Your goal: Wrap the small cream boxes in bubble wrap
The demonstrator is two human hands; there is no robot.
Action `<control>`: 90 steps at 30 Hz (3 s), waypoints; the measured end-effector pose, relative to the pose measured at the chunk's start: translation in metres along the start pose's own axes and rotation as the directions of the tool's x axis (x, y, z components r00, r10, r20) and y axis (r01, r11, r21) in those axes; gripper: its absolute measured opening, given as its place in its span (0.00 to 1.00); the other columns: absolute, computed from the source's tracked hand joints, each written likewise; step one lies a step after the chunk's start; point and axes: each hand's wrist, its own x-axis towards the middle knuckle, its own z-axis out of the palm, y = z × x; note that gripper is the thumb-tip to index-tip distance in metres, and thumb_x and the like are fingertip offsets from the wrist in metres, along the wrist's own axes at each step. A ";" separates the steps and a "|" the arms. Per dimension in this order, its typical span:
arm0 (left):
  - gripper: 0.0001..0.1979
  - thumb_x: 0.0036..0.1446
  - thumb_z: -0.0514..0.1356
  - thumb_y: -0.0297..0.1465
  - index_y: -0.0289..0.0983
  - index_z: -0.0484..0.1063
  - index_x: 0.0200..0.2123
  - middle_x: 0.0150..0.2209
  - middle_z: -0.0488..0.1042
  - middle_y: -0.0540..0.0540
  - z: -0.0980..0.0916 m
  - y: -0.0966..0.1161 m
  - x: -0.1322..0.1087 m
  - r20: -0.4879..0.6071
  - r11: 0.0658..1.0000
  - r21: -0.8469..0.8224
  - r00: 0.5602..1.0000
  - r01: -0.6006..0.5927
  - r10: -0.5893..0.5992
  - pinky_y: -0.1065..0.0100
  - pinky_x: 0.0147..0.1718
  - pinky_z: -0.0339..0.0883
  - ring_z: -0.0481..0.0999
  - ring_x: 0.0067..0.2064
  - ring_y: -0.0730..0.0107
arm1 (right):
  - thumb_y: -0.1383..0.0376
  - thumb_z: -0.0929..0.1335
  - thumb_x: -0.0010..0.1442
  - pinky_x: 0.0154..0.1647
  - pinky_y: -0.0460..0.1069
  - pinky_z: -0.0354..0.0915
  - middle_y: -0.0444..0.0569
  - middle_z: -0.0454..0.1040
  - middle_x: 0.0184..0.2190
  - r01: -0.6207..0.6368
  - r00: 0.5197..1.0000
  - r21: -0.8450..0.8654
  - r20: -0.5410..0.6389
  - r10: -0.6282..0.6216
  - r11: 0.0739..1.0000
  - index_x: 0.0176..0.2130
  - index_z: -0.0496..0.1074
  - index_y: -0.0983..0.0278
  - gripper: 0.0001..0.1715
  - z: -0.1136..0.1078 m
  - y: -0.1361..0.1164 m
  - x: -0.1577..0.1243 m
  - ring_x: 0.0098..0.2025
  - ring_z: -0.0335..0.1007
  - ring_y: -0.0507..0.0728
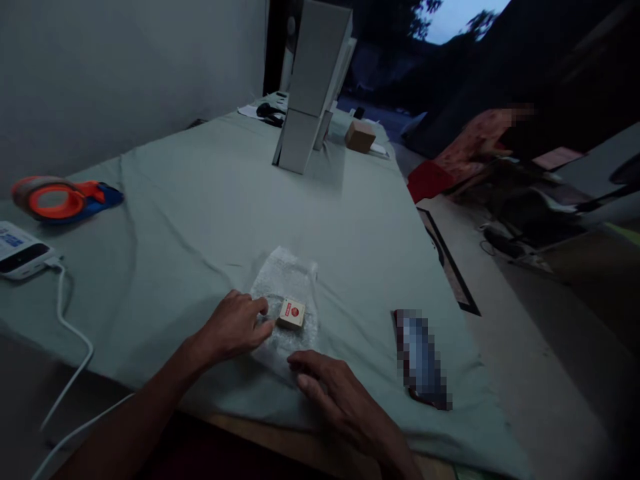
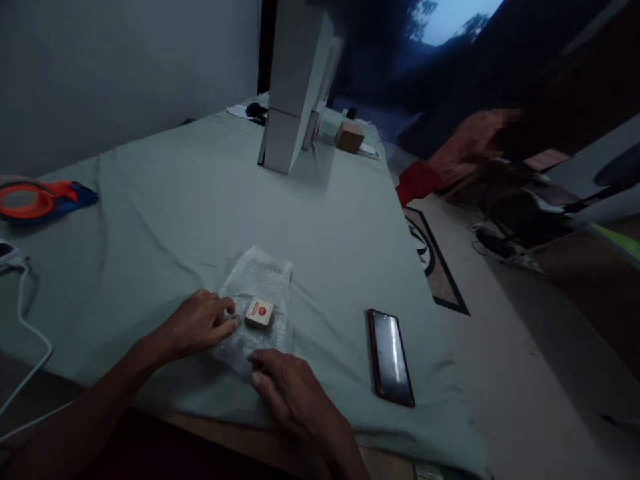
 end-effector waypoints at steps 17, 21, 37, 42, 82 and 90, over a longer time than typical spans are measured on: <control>0.35 0.47 0.52 0.19 0.35 0.54 0.61 0.63 0.61 0.37 0.021 -0.001 0.018 -0.016 0.998 -0.036 0.998 -0.054 0.053 0.56 0.62 0.56 0.61 0.64 0.57 | 0.74 0.59 0.62 0.44 0.49 0.66 0.55 0.68 0.57 -0.279 0.960 -0.579 -0.197 0.201 0.766 0.61 0.61 0.63 0.29 -0.031 0.042 0.093 0.47 0.73 0.58; 0.32 0.48 0.53 0.20 0.34 0.57 0.59 0.62 0.62 0.36 0.026 -0.005 0.025 -0.026 0.999 -0.042 0.999 -0.028 0.027 0.56 0.60 0.59 0.62 0.63 0.55 | 0.73 0.58 0.63 0.43 0.49 0.65 0.57 0.68 0.56 -0.380 0.922 -0.577 -0.295 0.249 0.723 0.62 0.59 0.65 0.28 -0.035 0.058 0.104 0.48 0.73 0.59; 0.40 0.51 0.61 0.36 0.36 0.48 0.65 0.64 0.59 0.36 0.035 0.006 -0.008 -0.103 0.999 -0.031 0.994 -0.041 0.037 0.52 0.62 0.52 0.58 0.64 0.50 | 0.69 0.66 0.60 0.43 0.53 0.63 0.59 0.68 0.54 -0.319 0.948 -0.728 -0.259 0.187 0.607 0.57 0.63 0.66 0.26 -0.034 0.053 0.064 0.48 0.70 0.63; 0.51 0.47 0.64 0.43 0.36 0.39 0.67 0.65 0.57 0.35 0.051 0.015 -0.019 -0.124 0.994 -0.055 0.989 -0.090 0.083 0.50 0.62 0.50 0.55 0.65 0.48 | 0.70 0.65 0.61 0.48 0.56 0.60 0.57 0.72 0.52 -0.204 0.975 -0.717 -0.212 0.070 0.667 0.54 0.67 0.66 0.21 -0.028 0.035 0.048 0.50 0.66 0.64; 0.47 0.44 0.65 0.51 0.35 0.57 0.63 0.66 0.53 0.30 0.052 0.013 -0.014 -0.040 0.990 0.142 0.999 0.010 -0.004 0.40 0.62 0.42 0.49 0.67 0.39 | 0.67 0.70 0.56 0.49 0.61 0.62 0.54 0.74 0.49 -0.126 0.980 -0.688 -0.197 -0.017 0.715 0.47 0.72 0.65 0.18 -0.003 0.037 0.036 0.52 0.66 0.66; 0.27 0.59 0.57 0.41 0.41 0.59 0.60 0.65 0.59 0.40 0.055 0.036 -0.023 -0.074 0.980 0.050 0.978 -0.193 0.196 0.43 0.63 0.44 0.53 0.66 0.50 | 0.68 0.69 0.56 0.47 0.60 0.64 0.55 0.74 0.50 -0.120 0.978 -0.691 -0.204 -0.033 0.713 0.48 0.71 0.64 0.18 0.000 0.043 0.031 0.49 0.68 0.66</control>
